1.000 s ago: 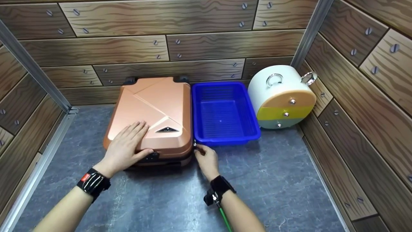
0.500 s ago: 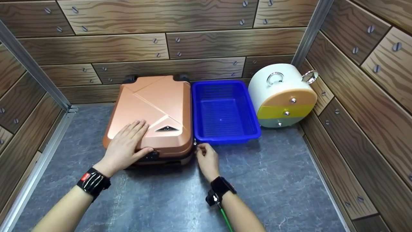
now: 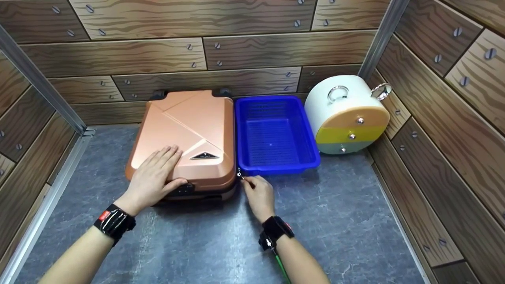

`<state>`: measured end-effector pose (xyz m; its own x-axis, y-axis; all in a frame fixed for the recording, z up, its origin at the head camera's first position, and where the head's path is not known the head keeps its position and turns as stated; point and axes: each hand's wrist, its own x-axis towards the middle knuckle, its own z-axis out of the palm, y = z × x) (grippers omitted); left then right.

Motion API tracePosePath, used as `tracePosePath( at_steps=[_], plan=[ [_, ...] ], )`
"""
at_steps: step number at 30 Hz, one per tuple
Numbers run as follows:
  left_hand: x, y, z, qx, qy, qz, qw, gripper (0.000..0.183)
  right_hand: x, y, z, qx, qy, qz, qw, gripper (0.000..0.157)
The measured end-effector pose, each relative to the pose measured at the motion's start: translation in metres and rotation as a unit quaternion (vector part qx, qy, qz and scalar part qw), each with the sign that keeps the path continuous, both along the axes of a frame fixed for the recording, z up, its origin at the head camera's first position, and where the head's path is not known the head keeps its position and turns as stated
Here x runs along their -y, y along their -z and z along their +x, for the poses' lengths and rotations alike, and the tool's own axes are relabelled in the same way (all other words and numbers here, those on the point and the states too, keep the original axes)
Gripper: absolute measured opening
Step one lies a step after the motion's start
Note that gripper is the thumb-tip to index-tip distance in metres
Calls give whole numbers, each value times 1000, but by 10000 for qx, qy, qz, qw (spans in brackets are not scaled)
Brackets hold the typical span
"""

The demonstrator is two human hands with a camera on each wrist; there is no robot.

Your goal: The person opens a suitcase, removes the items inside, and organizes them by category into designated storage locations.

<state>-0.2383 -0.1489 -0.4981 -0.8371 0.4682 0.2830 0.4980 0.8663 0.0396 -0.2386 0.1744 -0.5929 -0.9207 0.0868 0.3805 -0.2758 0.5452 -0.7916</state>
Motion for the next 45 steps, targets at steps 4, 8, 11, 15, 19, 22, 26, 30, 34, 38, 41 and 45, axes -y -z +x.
tracePosePath(
  at_steps=[4,8,11,15,19,22,26,30,34,38,41,45],
  plan=[
    [0,-1,0,-44,19,29,10000,89,-3,-2,2,-429,-100,520,9977,8],
    [-1,-1,0,-103,46,62,9999,89,-7,-2,4,-765,-231,852,9932,8],
    [-1,-2,0,-109,51,72,9999,88,-9,-2,6,-985,-357,1052,9889,10],
    [-2,-3,0,-47,27,54,10000,89,-12,-3,8,-1346,-500,1366,9802,12],
    [-3,-3,0,-10,5,22,10000,89,-13,-3,13,-1619,-617,1554,9725,14],
    [-3,-3,1,-3,-9,15,10000,90,-12,-4,17,-1649,-723,1594,9707,15],
    [-3,-3,1,7,-25,15,10000,90,-10,-3,22,-1693,-840,1601,9688,16],
    [-3,-3,1,1,-12,16,10000,90,-7,-1,26,-1851,-909,1568,9659,17],
    [-2,-2,2,6,-32,-18,10000,89,-1,1,30,-1892,-1137,1540,9631,21],
    [0,-2,2,-50,-8,39,10000,89,2,1,32,-1850,-1292,1538,9620,23],
    [1,-3,1,-74,81,135,9998,89,2,1,32,-1809,-1296,1527,9629,24],
    [4,-6,0,33,175,72,9998,91,0,0,32,-1734,-1356,1541,9632,23]
  ],
)
